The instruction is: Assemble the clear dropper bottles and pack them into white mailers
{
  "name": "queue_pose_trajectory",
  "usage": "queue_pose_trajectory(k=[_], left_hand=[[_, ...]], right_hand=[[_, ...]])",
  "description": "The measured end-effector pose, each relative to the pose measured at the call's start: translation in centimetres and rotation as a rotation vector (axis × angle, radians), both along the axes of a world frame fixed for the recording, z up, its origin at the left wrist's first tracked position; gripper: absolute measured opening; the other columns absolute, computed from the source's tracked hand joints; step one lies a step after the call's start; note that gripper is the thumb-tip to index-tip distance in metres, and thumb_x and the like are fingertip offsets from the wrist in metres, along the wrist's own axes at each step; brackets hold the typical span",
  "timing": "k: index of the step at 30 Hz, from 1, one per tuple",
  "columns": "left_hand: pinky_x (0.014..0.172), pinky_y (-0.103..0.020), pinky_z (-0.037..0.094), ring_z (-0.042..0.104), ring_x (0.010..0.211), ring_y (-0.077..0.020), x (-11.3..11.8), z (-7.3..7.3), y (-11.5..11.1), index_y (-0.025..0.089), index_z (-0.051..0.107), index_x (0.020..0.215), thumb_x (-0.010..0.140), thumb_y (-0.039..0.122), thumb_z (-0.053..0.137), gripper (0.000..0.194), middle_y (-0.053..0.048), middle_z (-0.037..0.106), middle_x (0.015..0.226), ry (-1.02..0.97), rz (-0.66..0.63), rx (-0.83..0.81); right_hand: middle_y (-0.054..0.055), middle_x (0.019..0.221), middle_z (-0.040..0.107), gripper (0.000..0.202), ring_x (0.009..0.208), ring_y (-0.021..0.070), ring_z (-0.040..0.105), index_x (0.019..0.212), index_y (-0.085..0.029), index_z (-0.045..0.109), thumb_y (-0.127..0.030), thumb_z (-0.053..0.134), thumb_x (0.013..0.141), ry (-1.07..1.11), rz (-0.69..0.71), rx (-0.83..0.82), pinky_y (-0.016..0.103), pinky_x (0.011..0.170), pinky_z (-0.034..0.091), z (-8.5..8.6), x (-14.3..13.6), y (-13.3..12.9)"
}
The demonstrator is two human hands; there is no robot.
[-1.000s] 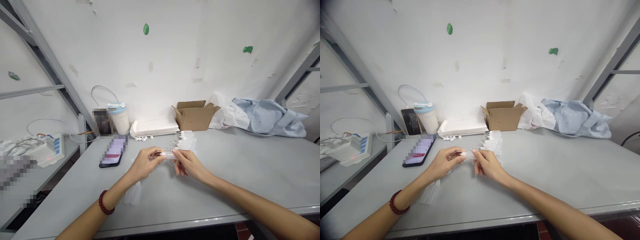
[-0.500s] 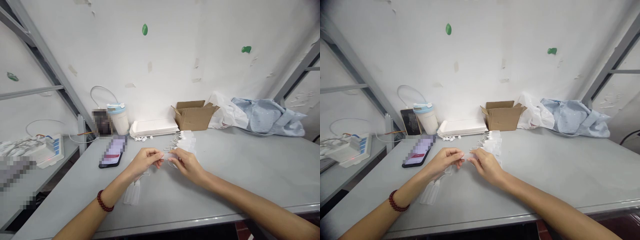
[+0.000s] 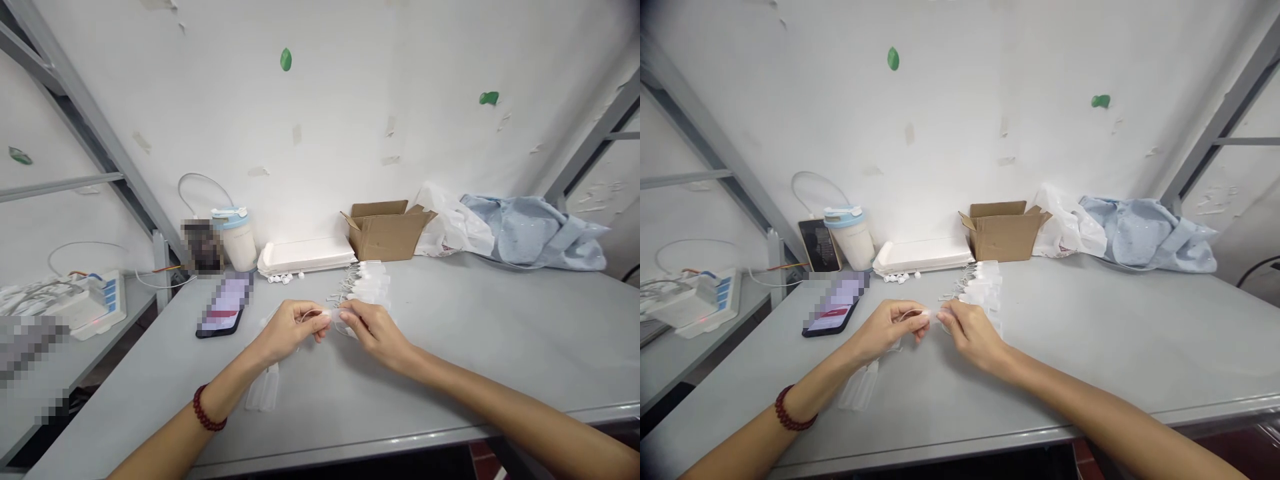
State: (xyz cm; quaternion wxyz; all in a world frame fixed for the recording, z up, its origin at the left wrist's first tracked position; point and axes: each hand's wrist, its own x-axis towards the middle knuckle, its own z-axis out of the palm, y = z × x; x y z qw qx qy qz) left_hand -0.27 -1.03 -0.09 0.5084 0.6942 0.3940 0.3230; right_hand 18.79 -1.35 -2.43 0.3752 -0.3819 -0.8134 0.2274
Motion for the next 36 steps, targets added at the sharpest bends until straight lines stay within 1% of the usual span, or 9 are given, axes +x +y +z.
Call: queue_pose_trajectory(k=[5,9,11,13,20,25,28,31,36], left_hand=[[0.062,-0.024,0.042,0.051,0.061,-0.0122,0.4,0.1,-0.4,0.012,0.066,0.079,0.076,0.027,0.059,0.017,0.000,0.057,0.063,0.053,0.079,0.102],[0.059,-0.023,0.041,0.050,0.060,-0.0121,0.8,0.2,-0.8,0.013,0.066,0.078,0.076,0.028,0.060,0.017,0.000,0.057,0.063,0.082,0.136,0.132],[0.060,-0.023,0.042,0.052,0.061,-0.0123,0.8,0.3,-0.7,0.013,0.065,0.076,0.077,0.030,0.059,0.018,-0.001,0.058,0.064,0.062,0.131,0.120],[0.061,-0.023,0.044,0.054,0.061,-0.0127,0.7,0.4,-0.6,0.013,0.065,0.074,0.078,0.033,0.058,0.021,-0.002,0.060,0.065,0.041,0.117,0.102],[0.060,-0.023,0.046,0.057,0.058,-0.0121,0.3,0.4,-0.2,0.012,0.063,0.070,0.084,0.040,0.050,0.034,-0.003,0.061,0.063,0.080,0.033,0.022],[0.058,-0.023,0.043,0.054,0.054,-0.0111,0.3,0.4,-0.3,0.013,0.058,0.061,0.085,0.041,0.048,0.039,-0.001,0.057,0.055,0.085,0.016,0.046],[0.060,-0.024,0.043,0.052,0.051,-0.0107,0.4,0.5,-0.5,0.014,0.055,0.057,0.085,0.041,0.047,0.039,0.000,0.054,0.051,0.099,0.029,0.057],[0.056,-0.023,0.040,0.051,0.053,-0.0113,0.6,0.5,-0.9,0.015,0.054,0.057,0.085,0.039,0.046,0.038,0.000,0.053,0.054,0.162,0.060,0.120],[0.056,-0.023,0.032,0.043,0.055,-0.0110,0.9,0.2,-1.4,0.016,0.051,0.057,0.088,0.028,0.044,0.034,0.001,0.050,0.056,0.337,0.091,0.467]], right_hand=[[-0.004,0.052,0.040,0.036,0.049,0.0093,0.037,0.063,-0.018,0.045,-0.042,0.038,0.089,0.129,-0.002,-0.306,0.023,0.048,0.029,0.6,0.0,0.2],[-0.009,0.049,0.025,0.041,0.041,0.0058,0.020,0.061,-0.020,0.037,-0.053,0.043,0.084,0.356,0.129,-0.744,0.021,0.038,0.021,0.8,0.0,0.5],[-0.009,0.052,0.022,0.041,0.042,0.0054,0.017,0.064,-0.020,0.038,-0.056,0.046,0.082,0.423,0.184,-0.854,0.020,0.037,0.020,0.8,0.0,0.4],[-0.009,0.052,0.024,0.042,0.042,0.0058,0.020,0.063,-0.020,0.038,-0.057,0.047,0.081,0.416,0.165,-0.795,0.021,0.038,0.023,0.8,-0.1,0.3],[-0.002,0.060,0.047,0.031,0.053,0.0098,0.039,0.081,-0.016,0.058,-0.040,0.041,0.089,0.157,0.002,-0.233,0.023,0.050,0.031,0.4,-0.2,-0.3],[0.001,0.067,0.054,0.030,0.058,0.0115,0.043,0.088,-0.016,0.058,-0.037,0.036,0.092,0.089,0.022,-0.071,0.024,0.056,0.035,0.4,0.0,-0.3],[0.001,0.068,0.053,0.033,0.058,0.0112,0.045,0.084,-0.016,0.055,-0.039,0.033,0.093,0.106,0.048,-0.115,0.024,0.056,0.036,0.3,0.0,-0.2],[-0.003,0.057,0.044,0.037,0.050,0.0092,0.038,0.076,-0.017,0.050,-0.046,0.034,0.091,0.163,0.051,-0.275,0.023,0.049,0.033,0.2,-0.1,0.0],[-0.009,0.044,0.030,0.042,0.040,0.0066,0.025,0.061,-0.021,0.036,-0.056,0.042,0.083,0.341,0.107,-0.605,0.021,0.038,0.025,0.3,0.0,0.4]])
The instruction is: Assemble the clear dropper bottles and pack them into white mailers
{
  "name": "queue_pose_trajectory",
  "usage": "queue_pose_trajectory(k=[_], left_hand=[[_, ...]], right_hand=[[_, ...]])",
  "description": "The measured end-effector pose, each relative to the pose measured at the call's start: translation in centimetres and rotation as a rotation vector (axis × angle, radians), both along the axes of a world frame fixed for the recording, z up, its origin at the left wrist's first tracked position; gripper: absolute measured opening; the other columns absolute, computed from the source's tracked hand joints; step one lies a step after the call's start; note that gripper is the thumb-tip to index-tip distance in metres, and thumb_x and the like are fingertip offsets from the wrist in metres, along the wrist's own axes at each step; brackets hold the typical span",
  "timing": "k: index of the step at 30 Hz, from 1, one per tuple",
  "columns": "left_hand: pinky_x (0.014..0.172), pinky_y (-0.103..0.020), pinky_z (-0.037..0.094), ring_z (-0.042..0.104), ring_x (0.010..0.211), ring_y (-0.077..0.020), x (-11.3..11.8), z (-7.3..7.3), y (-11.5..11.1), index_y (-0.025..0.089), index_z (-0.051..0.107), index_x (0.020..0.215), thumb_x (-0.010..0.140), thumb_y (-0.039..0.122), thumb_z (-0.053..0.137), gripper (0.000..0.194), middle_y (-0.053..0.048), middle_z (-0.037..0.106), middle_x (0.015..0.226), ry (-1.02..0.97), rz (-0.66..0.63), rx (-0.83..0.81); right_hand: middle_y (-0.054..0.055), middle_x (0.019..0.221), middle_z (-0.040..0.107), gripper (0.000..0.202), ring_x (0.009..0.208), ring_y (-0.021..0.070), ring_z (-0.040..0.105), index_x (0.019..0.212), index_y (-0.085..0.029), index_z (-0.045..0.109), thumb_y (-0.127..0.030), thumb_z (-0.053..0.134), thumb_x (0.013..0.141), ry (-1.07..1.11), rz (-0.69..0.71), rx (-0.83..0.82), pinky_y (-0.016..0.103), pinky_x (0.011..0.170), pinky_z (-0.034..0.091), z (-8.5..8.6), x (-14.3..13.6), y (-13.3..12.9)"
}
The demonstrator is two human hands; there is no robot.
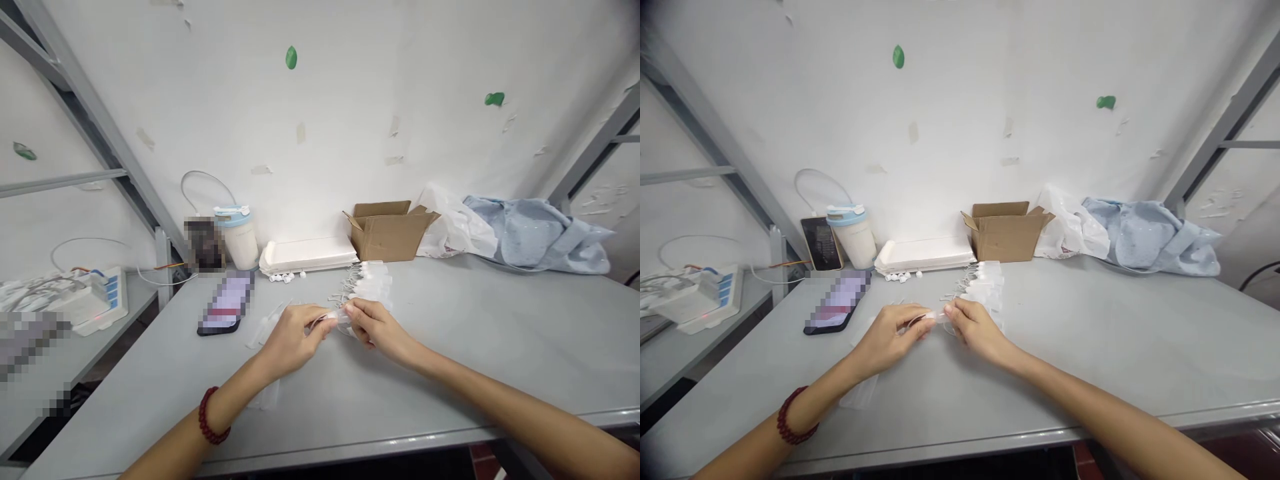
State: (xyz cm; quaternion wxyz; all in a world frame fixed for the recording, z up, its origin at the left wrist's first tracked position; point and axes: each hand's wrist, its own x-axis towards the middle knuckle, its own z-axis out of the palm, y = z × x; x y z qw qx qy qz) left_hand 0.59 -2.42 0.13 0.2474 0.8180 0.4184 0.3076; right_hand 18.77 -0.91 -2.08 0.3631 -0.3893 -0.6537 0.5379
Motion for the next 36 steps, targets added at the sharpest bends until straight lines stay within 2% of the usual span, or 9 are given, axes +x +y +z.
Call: queue_pose_trajectory(k=[5,9,15,18,21,24,26,33,36], left_hand=[[0.059,-0.025,0.035,0.045,0.059,-0.0136,-0.1,-0.6,0.0,0.017,0.059,0.073,0.089,0.027,0.043,0.025,-0.002,0.054,0.064,0.061,-0.003,0.158],[0.061,-0.024,0.036,0.049,0.062,-0.0142,-0.1,-0.7,0.1,0.016,0.061,0.077,0.088,0.027,0.045,0.022,-0.003,0.058,0.067,0.063,-0.001,0.148],[0.059,-0.022,0.036,0.049,0.061,-0.0123,-0.1,0.1,0.4,0.016,0.058,0.067,0.085,0.032,0.047,0.027,0.000,0.056,0.063,-0.048,0.016,-0.058],[0.056,-0.021,0.037,0.049,0.058,-0.0115,-0.2,0.2,0.5,0.016,0.055,0.064,0.085,0.038,0.046,0.032,0.001,0.053,0.058,-0.108,0.001,-0.190],[0.054,-0.021,0.038,0.049,0.054,-0.0107,-0.3,0.3,0.5,0.015,0.052,0.061,0.085,0.042,0.045,0.037,0.001,0.051,0.055,-0.171,-0.023,-0.307],[0.052,-0.020,0.039,0.049,0.052,-0.0100,-0.3,0.3,0.6,0.015,0.052,0.060,0.084,0.043,0.046,0.038,0.002,0.050,0.054,-0.203,-0.039,-0.379],[0.051,-0.020,0.039,0.049,0.051,-0.0099,-0.3,0.3,0.6,0.015,0.053,0.060,0.083,0.043,0.048,0.038,0.002,0.050,0.053,-0.198,-0.037,-0.394],[0.052,-0.020,0.037,0.049,0.051,-0.0098,-0.2,0.1,0.5,0.015,0.051,0.056,0.085,0.040,0.047,0.038,0.001,0.051,0.053,-0.142,-0.048,-0.333],[0.053,-0.020,0.036,0.047,0.052,-0.0092,-0.3,0.0,0.7,0.015,0.052,0.056,0.085,0.038,0.046,0.038,0.002,0.051,0.053,-0.114,-0.048,-0.312]], right_hand=[[-0.011,0.047,0.022,0.045,0.039,0.0040,0.016,0.059,-0.021,0.029,-0.054,0.056,0.075,0.150,0.070,-0.274,0.019,0.035,0.014,0.9,0.3,0.2],[-0.011,0.047,0.021,0.045,0.039,0.0039,0.015,0.060,-0.021,0.030,-0.054,0.055,0.076,0.146,0.066,-0.299,0.019,0.035,0.012,1.0,0.2,0.1],[-0.007,0.050,0.029,0.043,0.044,0.0065,0.028,0.060,-0.019,0.037,-0.054,0.044,0.085,-0.017,-0.055,0.052,0.021,0.041,0.024,0.4,-0.1,-0.1],[-0.003,0.057,0.043,0.039,0.052,0.0092,0.039,0.068,-0.017,0.051,-0.049,0.040,0.089,-0.187,-0.089,0.284,0.022,0.048,0.031,0.4,0.1,-0.2],[0.002,0.068,0.054,0.035,0.061,0.0126,0.047,0.087,-0.016,0.058,-0.042,0.036,0.092,-0.331,-0.063,0.589,0.024,0.056,0.036,0.2,0.2,-0.3],[0.004,0.070,0.055,0.035,0.061,0.0135,0.047,0.090,-0.016,0.057,-0.036,0.028,0.095,-0.385,-0.018,0.793,0.026,0.058,0.038,0.0,0.1,-0.4],[0.003,0.069,0.055,0.036,0.060,0.0131,0.047,0.086,-0.017,0.057,-0.034,0.026,0.096,-0.379,0.004,0.770,0.025,0.058,0.037,0.1,0.0,-0.5],[-0.002,0.060,0.048,0.036,0.056,0.0105,0.043,0.068,-0.017,0.053,-0.032,0.034,0.094,-0.293,0.094,0.452,0.023,0.055,0.033,1.4,0.1,-0.6],[-0.002,0.059,0.049,0.037,0.055,0.0102,0.043,0.066,-0.017,0.053,-0.032,0.035,0.094,-0.304,0.084,0.442,0.022,0.054,0.032,1.2,0.1,-0.4]])
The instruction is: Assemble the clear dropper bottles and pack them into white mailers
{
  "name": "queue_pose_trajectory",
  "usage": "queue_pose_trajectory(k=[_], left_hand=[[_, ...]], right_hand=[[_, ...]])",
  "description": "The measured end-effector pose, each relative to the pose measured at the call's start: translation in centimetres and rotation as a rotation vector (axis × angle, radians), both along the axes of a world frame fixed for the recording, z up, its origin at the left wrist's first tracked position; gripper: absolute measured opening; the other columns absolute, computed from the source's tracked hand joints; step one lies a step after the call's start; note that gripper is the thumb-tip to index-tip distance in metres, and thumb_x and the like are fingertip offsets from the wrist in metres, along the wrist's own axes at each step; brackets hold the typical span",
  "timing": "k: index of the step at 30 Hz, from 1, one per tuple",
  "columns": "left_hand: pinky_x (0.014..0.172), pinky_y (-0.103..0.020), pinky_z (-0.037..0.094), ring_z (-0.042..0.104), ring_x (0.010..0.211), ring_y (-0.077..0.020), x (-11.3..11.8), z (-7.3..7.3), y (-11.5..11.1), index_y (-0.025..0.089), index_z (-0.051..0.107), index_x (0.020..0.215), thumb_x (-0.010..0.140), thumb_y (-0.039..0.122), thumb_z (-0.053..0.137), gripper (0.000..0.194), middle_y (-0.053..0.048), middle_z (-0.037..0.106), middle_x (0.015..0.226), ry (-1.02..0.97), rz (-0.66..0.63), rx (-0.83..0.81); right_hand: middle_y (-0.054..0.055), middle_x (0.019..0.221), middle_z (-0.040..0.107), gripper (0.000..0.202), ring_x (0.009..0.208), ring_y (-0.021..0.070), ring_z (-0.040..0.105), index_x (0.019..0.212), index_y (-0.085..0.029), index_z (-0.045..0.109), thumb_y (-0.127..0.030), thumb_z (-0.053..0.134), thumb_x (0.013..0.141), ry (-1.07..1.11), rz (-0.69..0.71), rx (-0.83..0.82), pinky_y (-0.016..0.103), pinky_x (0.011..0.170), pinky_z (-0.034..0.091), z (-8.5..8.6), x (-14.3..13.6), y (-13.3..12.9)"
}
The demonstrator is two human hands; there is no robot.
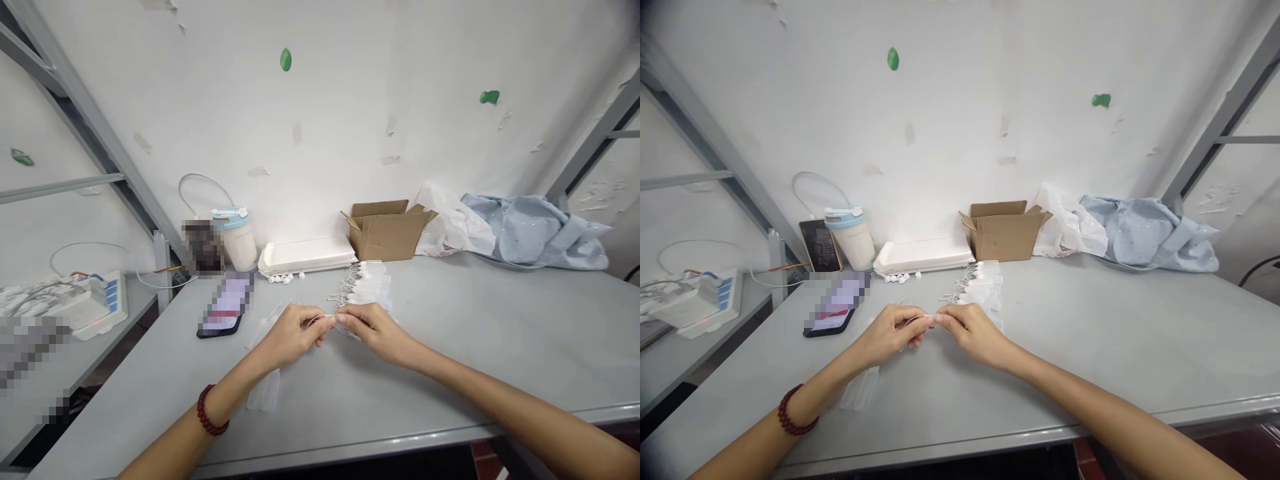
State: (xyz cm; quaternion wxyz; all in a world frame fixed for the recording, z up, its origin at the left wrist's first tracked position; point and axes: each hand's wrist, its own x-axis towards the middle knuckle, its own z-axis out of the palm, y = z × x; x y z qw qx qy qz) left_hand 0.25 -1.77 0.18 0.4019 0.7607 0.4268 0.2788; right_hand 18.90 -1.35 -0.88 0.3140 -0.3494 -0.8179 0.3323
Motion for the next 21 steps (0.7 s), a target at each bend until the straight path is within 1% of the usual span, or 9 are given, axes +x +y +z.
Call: queue_pose_trajectory(k=[2,4,6,7,9,11,12,16,21], left_hand=[[0.053,-0.020,0.036,0.047,0.054,-0.0094,-0.3,0.1,0.4,0.014,0.057,0.060,0.085,0.038,0.048,0.035,0.002,0.053,0.056,0.020,-0.008,0.026],[0.054,-0.020,0.037,0.049,0.057,-0.0104,-0.8,0.1,1.1,0.014,0.061,0.067,0.084,0.039,0.048,0.032,0.001,0.057,0.060,0.036,0.002,0.052],[0.057,-0.021,0.040,0.053,0.060,-0.0121,-1.8,-0.1,2.2,0.014,0.062,0.068,0.084,0.040,0.046,0.034,-0.001,0.060,0.063,0.057,0.071,0.084],[0.057,-0.022,0.041,0.055,0.061,-0.0130,-2.5,-0.3,2.9,0.015,0.061,0.067,0.085,0.039,0.044,0.036,-0.002,0.061,0.065,0.084,0.140,0.109],[0.060,-0.024,0.043,0.057,0.066,-0.0153,-3.9,-1.1,4.4,0.016,0.063,0.072,0.085,0.034,0.043,0.030,-0.003,0.065,0.072,0.159,0.307,0.274],[0.069,-0.029,0.045,0.059,0.076,-0.0184,-5.3,-2.1,5.9,0.016,0.065,0.081,0.083,0.027,0.042,0.025,-0.006,0.066,0.083,0.283,0.399,0.484],[0.074,-0.032,0.046,0.059,0.080,-0.0197,-5.9,-2.6,6.5,0.015,0.065,0.086,0.083,0.024,0.041,0.025,-0.008,0.066,0.087,0.342,0.423,0.553],[0.084,-0.038,0.046,0.058,0.093,-0.0229,-7.0,-4.2,8.1,0.014,0.066,0.092,0.082,0.017,0.039,0.029,-0.011,0.065,0.097,0.427,0.388,0.658],[0.094,-0.039,0.042,0.054,0.104,-0.0210,-7.1,-5.2,9.0,0.016,0.066,0.100,0.083,0.012,0.036,0.034,-0.010,0.062,0.110,0.440,0.299,0.679]], right_hand=[[-0.001,0.060,0.050,0.036,0.056,0.0108,0.044,0.068,-0.017,0.054,-0.032,0.034,0.094,-0.038,-0.021,0.086,0.023,0.055,0.033,-0.4,0.0,0.1],[0.001,0.064,0.054,0.034,0.058,0.0121,0.047,0.077,-0.016,0.058,-0.032,0.034,0.094,-0.096,-0.066,0.217,0.024,0.057,0.035,-1.0,0.0,0.3],[0.004,0.071,0.058,0.030,0.061,0.0136,0.051,0.091,-0.015,0.058,-0.033,0.035,0.093,-0.172,-0.150,0.335,0.025,0.058,0.037,-1.6,0.2,0.6],[0.005,0.075,0.060,0.030,0.061,0.0141,0.052,0.095,-0.014,0.058,-0.033,0.035,0.093,-0.220,-0.199,0.382,0.025,0.058,0.037,-1.8,0.3,0.7],[0.007,0.080,0.061,0.029,0.063,0.0150,0.054,0.097,-0.014,0.058,-0.032,0.035,0.093,-0.336,-0.297,0.457,0.025,0.055,0.036,-2.1,0.5,1.0],[0.007,0.080,0.061,0.028,0.065,0.0163,0.056,0.094,-0.014,0.059,-0.031,0.036,0.093,-0.477,-0.384,0.497,0.025,0.052,0.034,-2.1,0.7,1.3],[0.008,0.079,0.061,0.028,0.067,0.0170,0.056,0.092,-0.014,0.060,-0.030,0.037,0.093,-0.548,-0.423,0.502,0.025,0.051,0.033,-2.0,0.7,1.4],[0.010,0.087,0.060,0.027,0.078,0.0203,0.057,0.088,-0.014,0.061,-0.029,0.039,0.092,-0.734,-0.530,0.498,0.025,0.051,0.035,-1.5,0.6,1.4],[0.012,0.092,0.058,0.027,0.085,0.0225,0.056,0.090,-0.014,0.062,-0.029,0.039,0.092,-0.810,-0.578,0.489,0.025,0.050,0.037,-1.1,0.4,1.2]])
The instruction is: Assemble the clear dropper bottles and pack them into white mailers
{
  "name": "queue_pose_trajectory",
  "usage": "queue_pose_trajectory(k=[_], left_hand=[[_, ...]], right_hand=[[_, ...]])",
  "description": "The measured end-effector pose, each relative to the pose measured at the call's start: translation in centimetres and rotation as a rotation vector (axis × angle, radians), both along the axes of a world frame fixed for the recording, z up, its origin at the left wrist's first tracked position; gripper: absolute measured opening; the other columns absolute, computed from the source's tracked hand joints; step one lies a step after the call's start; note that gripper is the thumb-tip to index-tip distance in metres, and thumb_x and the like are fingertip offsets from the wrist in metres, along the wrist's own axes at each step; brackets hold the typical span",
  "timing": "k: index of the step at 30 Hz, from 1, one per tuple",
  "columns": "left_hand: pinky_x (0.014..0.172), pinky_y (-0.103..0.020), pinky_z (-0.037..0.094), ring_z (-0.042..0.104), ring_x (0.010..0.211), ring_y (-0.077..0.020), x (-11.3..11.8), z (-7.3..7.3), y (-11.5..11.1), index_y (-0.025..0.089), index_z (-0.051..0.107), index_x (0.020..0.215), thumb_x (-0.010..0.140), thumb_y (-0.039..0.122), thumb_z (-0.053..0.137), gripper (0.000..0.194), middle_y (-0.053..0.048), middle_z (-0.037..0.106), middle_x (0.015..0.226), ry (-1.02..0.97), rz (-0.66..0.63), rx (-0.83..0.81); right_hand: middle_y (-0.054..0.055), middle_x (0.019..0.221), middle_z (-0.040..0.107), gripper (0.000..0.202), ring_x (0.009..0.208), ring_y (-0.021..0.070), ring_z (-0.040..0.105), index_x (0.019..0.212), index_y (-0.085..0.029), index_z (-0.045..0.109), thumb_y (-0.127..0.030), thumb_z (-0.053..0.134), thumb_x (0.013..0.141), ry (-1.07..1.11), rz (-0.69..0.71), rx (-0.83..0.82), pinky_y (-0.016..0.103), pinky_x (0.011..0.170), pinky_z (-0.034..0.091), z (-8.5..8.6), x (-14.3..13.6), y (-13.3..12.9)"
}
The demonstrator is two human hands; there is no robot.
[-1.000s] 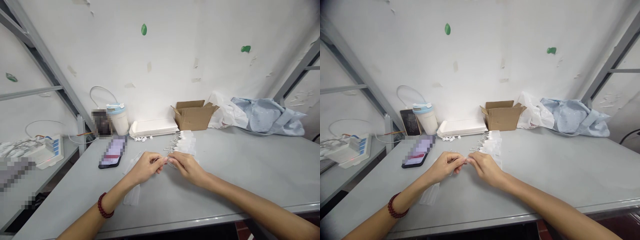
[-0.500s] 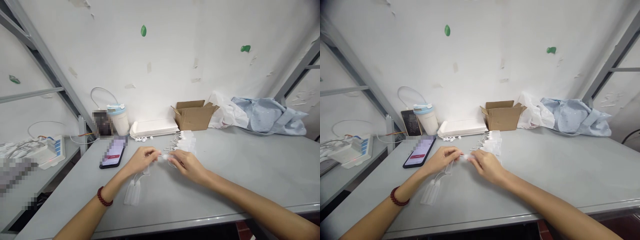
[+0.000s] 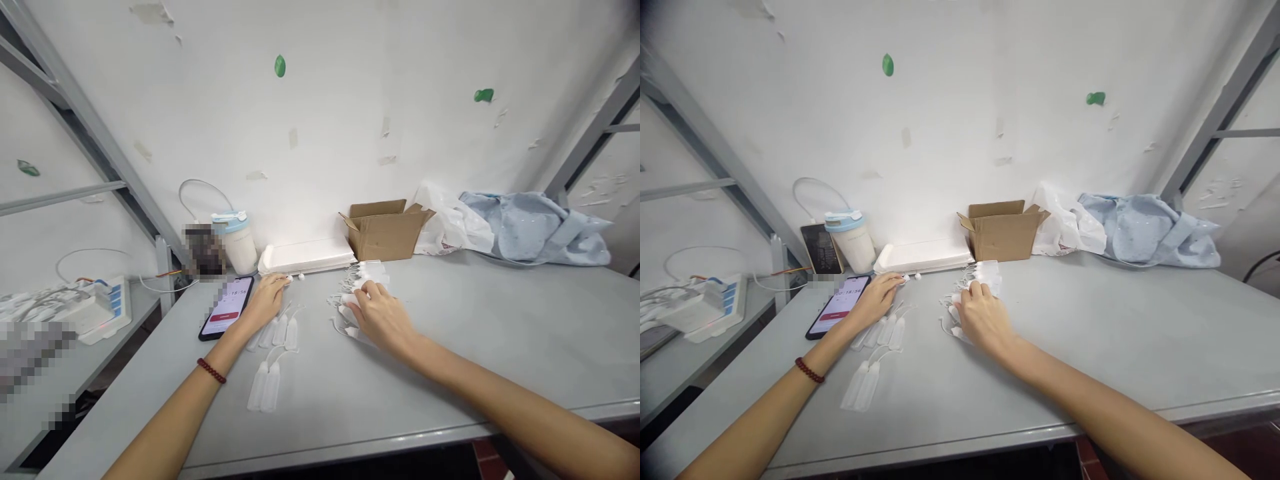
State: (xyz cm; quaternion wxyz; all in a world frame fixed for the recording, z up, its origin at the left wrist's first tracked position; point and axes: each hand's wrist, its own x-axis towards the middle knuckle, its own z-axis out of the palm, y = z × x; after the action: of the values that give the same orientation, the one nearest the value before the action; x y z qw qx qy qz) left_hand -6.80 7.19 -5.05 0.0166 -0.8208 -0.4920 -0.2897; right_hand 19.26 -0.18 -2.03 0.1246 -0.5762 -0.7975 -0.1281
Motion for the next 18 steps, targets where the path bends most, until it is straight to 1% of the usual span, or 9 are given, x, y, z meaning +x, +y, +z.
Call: queue_pose_trajectory(k=[3,7,13,18], left_hand=[[0.096,-0.041,0.041,0.053,0.106,-0.0221,-0.1,-0.4,0.2,0.015,0.066,0.100,0.084,0.012,0.036,0.035,-0.011,0.062,0.111,0.022,-0.015,-0.014],[0.094,-0.041,0.042,0.054,0.104,-0.0225,-0.2,-0.5,0.2,0.014,0.067,0.099,0.084,0.012,0.036,0.035,-0.011,0.063,0.108,0.027,-0.010,-0.032],[0.092,-0.038,0.043,0.056,0.101,-0.0216,-0.1,-0.1,0.0,0.016,0.068,0.098,0.084,0.014,0.037,0.034,-0.009,0.064,0.105,0.041,-0.004,-0.078],[0.085,-0.035,0.045,0.059,0.092,-0.0217,0.1,0.5,-0.2,0.016,0.069,0.091,0.082,0.016,0.040,0.031,-0.009,0.067,0.094,0.044,0.017,-0.135]], right_hand=[[0.012,0.093,0.057,0.026,0.084,0.0227,0.055,0.090,-0.014,0.061,-0.029,0.040,0.092,-0.016,-0.005,-0.025,0.025,0.050,0.038,0.1,-0.1,-0.1],[0.012,0.096,0.056,0.026,0.085,0.0224,0.055,0.092,-0.014,0.060,-0.029,0.040,0.092,-0.002,0.028,-0.057,0.025,0.051,0.039,0.2,-0.2,-0.4],[0.011,0.100,0.055,0.023,0.087,0.0204,0.054,0.096,-0.016,0.059,-0.022,0.038,0.091,0.027,0.125,-0.098,0.024,0.051,0.038,-0.1,-0.4,-0.9],[0.011,0.099,0.055,0.020,0.088,0.0203,0.053,0.094,-0.017,0.059,-0.021,0.041,0.088,0.060,0.191,-0.077,0.023,0.051,0.037,-0.4,-0.4,-1.2]])
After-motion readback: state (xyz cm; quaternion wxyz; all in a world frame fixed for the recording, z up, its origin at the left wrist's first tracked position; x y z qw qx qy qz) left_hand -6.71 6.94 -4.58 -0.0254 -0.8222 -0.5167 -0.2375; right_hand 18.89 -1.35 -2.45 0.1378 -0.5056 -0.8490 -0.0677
